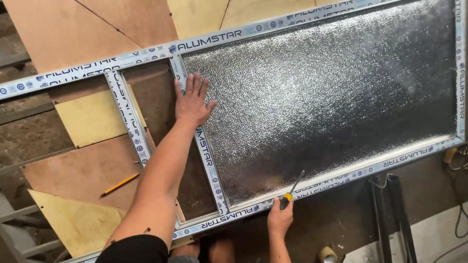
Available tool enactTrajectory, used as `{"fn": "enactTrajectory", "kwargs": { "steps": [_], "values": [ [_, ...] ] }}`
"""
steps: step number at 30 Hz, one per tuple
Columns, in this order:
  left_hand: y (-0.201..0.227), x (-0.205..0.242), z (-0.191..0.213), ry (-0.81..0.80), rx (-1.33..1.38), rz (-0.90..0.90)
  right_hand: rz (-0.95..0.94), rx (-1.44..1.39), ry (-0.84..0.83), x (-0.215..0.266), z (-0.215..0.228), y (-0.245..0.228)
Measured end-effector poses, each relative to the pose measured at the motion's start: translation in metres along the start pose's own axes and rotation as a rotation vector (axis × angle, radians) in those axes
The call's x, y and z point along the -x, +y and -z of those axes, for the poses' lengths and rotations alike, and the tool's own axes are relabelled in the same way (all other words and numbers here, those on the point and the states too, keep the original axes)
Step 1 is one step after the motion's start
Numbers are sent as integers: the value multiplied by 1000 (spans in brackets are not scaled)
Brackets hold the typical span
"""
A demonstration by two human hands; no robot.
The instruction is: Securing a reflective sheet into an aluminum frame by tucking the edges with a screwdriver.
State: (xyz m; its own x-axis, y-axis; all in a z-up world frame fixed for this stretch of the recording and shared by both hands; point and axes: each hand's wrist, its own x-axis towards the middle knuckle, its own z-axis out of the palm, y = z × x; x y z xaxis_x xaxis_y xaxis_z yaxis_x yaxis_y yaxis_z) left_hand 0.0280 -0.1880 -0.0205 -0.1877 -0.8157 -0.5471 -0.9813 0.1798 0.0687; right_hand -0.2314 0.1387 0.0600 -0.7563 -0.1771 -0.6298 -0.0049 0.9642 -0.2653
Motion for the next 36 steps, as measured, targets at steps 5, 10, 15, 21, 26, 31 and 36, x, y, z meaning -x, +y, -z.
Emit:
{"fn": "enactTrajectory", "kwargs": {
  "steps": [5,10,15,21,26,31,36],
  "values": [
    [-8,-2,9,-44,-64,-73,19,77,-32,-7,-3,7],
    [-5,0,2,-18,-100,-117,132,149,25,-18,-6,26],
    [3,-18,0,-138,-184,-77,125,99,-4,-36,-15,33],
    [-2,-28,-48,81,-227,-116,95,82,-73,-30,-14,27],
    [7,5,-39,102,-154,-340,138,81,-65,-27,-14,31],
    [39,78,-34,-107,-118,-289,168,45,-83,-24,-16,37],
    [63,170,-83,158,217,-347,200,-6,-23,-9,-11,26]
  ]
}}
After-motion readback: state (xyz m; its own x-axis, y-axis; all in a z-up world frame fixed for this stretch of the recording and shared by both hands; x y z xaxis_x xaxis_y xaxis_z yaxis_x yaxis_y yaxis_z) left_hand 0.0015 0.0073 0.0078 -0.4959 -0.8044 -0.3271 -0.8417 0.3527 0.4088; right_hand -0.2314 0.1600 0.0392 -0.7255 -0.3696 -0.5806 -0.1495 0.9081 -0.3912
